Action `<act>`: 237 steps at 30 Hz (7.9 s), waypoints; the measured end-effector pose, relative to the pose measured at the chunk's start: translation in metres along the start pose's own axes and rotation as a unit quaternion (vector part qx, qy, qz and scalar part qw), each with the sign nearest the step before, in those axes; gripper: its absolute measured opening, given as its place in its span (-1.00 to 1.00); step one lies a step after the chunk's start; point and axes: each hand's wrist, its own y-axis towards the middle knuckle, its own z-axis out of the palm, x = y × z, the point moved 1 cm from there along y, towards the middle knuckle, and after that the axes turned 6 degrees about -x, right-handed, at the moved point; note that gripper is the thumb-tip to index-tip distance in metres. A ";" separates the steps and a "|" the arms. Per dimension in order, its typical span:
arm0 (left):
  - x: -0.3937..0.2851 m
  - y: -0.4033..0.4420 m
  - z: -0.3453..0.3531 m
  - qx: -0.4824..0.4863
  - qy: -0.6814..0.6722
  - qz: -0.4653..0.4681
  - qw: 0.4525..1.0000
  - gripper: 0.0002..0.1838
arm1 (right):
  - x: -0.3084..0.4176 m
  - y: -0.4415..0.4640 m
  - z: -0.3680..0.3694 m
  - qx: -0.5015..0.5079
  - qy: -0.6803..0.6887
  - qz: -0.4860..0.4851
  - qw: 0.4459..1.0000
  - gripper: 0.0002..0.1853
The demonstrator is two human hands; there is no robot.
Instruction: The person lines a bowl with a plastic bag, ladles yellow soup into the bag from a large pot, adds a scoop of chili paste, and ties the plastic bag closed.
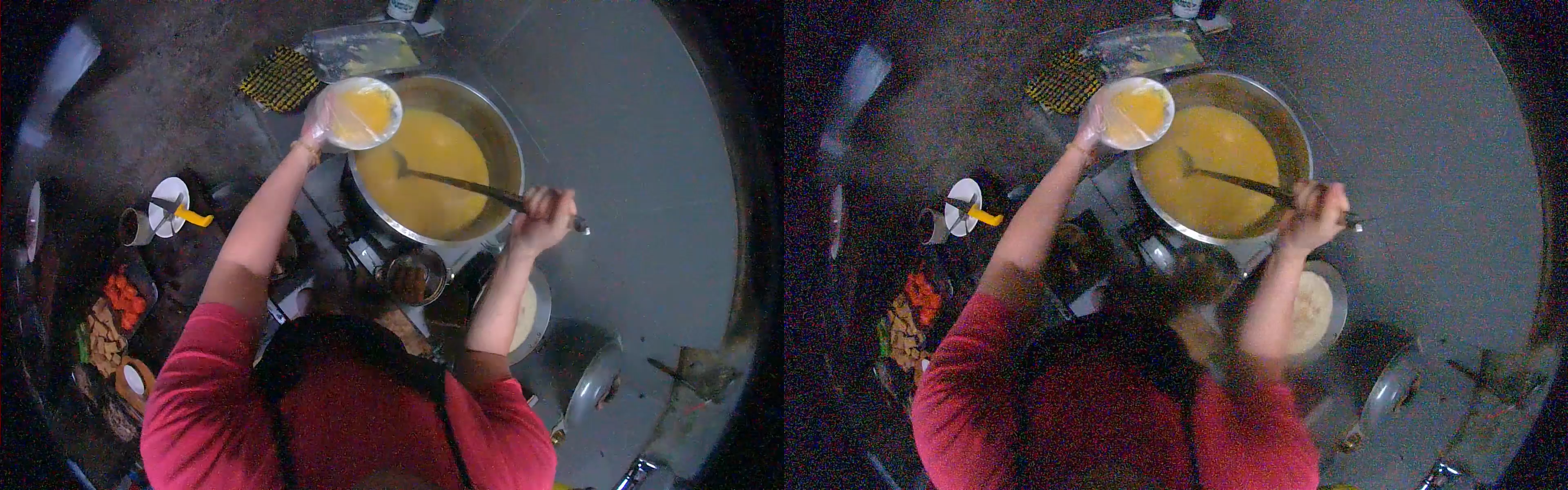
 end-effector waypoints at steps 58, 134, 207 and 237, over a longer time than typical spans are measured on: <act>0.092 -0.477 -0.530 -0.250 0.297 -0.280 0.878 -0.15 | -0.204 -0.258 0.238 0.553 -0.397 -0.249 0.689 -0.58; -0.075 -0.463 -0.540 -0.287 0.056 -0.260 0.920 -0.67 | -0.239 -0.654 0.375 0.866 -0.046 -0.328 0.375 -0.76; -0.105 -0.429 -0.468 -0.410 0.221 -0.050 0.884 -0.42 | -0.193 -0.625 0.301 0.871 0.002 0.227 0.435 -0.73; 0.035 -0.401 -0.482 -0.009 -0.252 -0.117 0.961 -0.82 | -0.220 -0.627 0.341 0.831 -0.262 0.395 0.290 -0.82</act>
